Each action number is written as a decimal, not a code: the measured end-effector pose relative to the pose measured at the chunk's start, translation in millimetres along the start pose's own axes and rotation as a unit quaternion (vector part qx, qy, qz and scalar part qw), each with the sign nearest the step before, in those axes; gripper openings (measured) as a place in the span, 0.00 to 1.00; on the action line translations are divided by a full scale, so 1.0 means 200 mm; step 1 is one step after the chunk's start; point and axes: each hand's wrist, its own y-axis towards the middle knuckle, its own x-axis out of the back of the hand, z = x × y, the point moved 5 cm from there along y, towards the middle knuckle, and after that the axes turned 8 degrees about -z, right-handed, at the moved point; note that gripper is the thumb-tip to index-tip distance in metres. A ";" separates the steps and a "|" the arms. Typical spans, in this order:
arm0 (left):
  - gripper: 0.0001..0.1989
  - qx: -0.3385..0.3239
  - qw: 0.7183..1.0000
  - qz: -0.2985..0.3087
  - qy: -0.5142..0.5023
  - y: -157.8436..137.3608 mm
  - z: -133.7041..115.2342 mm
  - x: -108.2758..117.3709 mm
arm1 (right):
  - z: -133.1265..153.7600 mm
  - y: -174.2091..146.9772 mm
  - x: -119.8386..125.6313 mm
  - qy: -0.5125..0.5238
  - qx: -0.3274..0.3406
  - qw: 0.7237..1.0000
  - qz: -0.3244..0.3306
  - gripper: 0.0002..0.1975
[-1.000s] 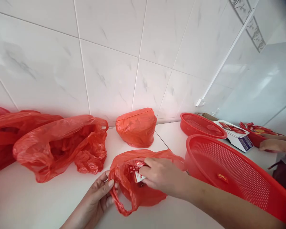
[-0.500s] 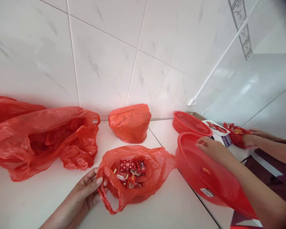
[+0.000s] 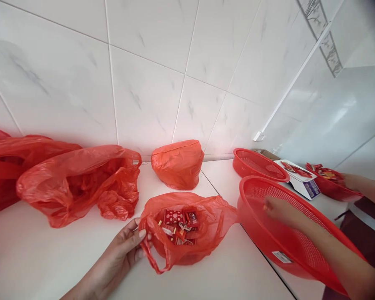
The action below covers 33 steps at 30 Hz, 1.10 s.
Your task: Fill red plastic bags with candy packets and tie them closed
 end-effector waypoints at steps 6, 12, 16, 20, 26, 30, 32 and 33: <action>0.13 -0.016 0.999 0.029 -0.002 0.02 0.02 0.02 | 0.52 -0.10 0.11 -0.004 0.064 0.997 0.037 0.08; 0.10 -0.031 0.999 0.036 0.009 -0.01 -0.01 -0.02 | 0.96 -0.41 -0.12 -0.007 0.347 0.931 0.113 0.08; 0.13 -0.032 0.999 0.034 0.012 -0.02 0.00 -0.03 | 0.92 -0.39 -0.20 -0.016 0.318 0.948 0.014 0.21; 0.11 -0.036 0.997 0.029 0.059 -0.06 -0.01 -0.04 | 0.75 -0.40 -0.19 0.010 0.215 0.970 -0.109 0.28; 0.25 -0.067 0.980 0.074 0.174 -0.10 -0.20 -0.12 | 0.53 -0.43 -0.31 0.106 0.027 0.994 0.013 0.22; 0.22 -0.207 0.973 -0.024 0.096 -0.11 -0.55 -0.17 | 0.56 -0.32 -0.25 0.426 -0.112 0.889 0.122 0.13; 0.21 -0.304 0.950 -0.048 0.048 -0.16 -0.72 -0.23 | 0.58 -0.22 -0.17 0.585 -0.163 0.792 0.062 0.12; 0.20 -0.339 0.939 -0.046 0.036 -0.19 -0.77 -0.26 | 0.59 -0.17 -0.14 0.638 -0.174 0.749 0.029 0.10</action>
